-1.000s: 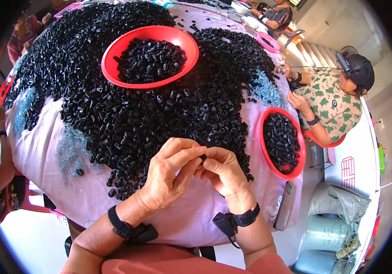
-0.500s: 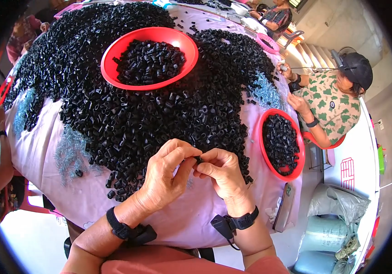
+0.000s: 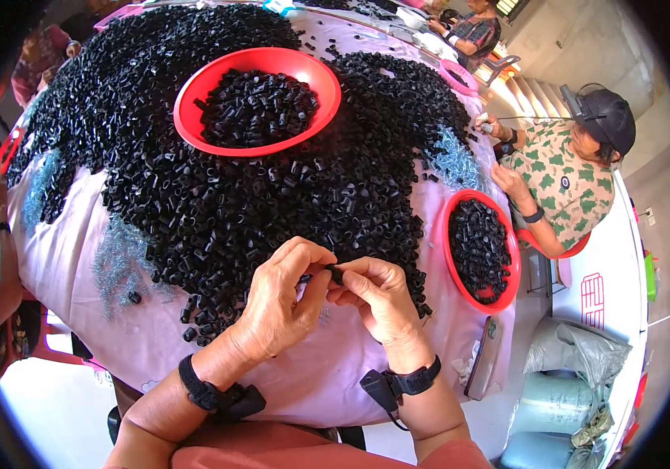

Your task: Sorting small black shoe components into piles on a table.

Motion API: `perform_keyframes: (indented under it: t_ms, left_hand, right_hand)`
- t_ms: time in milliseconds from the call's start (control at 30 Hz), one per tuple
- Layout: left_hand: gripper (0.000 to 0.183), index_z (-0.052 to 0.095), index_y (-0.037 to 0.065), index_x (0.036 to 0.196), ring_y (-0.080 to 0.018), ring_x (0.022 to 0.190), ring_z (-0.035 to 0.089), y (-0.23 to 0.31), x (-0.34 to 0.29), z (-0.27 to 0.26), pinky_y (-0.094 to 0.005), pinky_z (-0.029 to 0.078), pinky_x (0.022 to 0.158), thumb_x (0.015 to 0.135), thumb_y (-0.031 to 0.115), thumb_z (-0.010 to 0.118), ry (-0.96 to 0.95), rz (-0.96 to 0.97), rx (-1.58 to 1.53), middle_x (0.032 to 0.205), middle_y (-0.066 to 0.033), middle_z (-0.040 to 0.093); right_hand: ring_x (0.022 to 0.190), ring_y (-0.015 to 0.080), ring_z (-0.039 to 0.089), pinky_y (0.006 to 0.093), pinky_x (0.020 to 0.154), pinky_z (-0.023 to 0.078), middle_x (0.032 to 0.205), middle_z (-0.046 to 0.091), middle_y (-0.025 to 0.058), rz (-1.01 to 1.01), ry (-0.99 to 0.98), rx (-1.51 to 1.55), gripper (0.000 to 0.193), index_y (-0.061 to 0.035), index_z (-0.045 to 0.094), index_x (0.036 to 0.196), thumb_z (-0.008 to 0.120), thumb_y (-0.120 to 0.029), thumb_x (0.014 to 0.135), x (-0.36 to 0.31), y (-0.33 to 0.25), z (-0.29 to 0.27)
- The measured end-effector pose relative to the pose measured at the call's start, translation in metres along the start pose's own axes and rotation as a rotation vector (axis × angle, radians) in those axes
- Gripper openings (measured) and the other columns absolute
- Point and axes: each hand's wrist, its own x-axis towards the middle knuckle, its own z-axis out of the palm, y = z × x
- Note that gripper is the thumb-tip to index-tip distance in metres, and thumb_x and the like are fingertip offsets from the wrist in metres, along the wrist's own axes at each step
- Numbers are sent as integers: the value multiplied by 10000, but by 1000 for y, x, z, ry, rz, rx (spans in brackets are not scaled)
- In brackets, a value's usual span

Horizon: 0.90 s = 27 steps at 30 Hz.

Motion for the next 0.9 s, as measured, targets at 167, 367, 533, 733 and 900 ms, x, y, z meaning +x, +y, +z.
perform_keyframes:
  t_ms: [167, 367, 533, 733, 900]
  left_hand:
    - [180, 616, -29, 1049, -250, 820, 672, 1, -2, 1, -342, 544, 741, 874, -69, 611, -5, -58, -42, 917, -137, 642]
    - [172, 623, -26, 1053, -254, 838, 702, 5, -2, 1, -350, 563, 731, 885, -56, 602, -12, -165, -74, 931, -148, 653]
    - [176, 630, -18, 1060, -247, 838, 697, -3, -5, 4, -345, 553, 738, 889, -55, 614, 36, -226, -188, 938, -139, 662]
    - [185, 635, -7, 1055, -266, 835, 692, -1, -3, 2, -348, 553, 729, 884, -77, 625, 46, -83, -89, 942, -140, 664]
    - [190, 636, -5, 1053, -308, 829, 686, -2, 0, 2, -358, 564, 710, 884, -92, 617, 49, 46, -6, 951, -151, 657]
  right_hand:
    - [812, 188, 743, 303, 758, 621, 937, 753, 120, -15, -2, -23, 151, 15, 725, 1067, 695, -91, 964, 0, 0, 0]
    - [810, 182, 743, 301, 756, 621, 931, 751, 107, -88, 42, -123, 139, 12, 726, 1067, 701, -70, 956, 0, -1, 6]
    - [800, 179, 741, 286, 723, 614, 923, 751, 98, -56, 44, -71, 134, -8, 726, 1047, 703, -111, 964, 0, -1, 5]
    - [781, 180, 738, 275, 688, 602, 922, 752, 107, 38, 5, 40, 158, -31, 719, 1043, 699, -172, 975, 0, 0, 0]
    - [761, 176, 735, 265, 656, 588, 908, 755, 110, 72, -51, 105, 174, -50, 716, 1028, 694, -217, 982, 1, 3, -6]
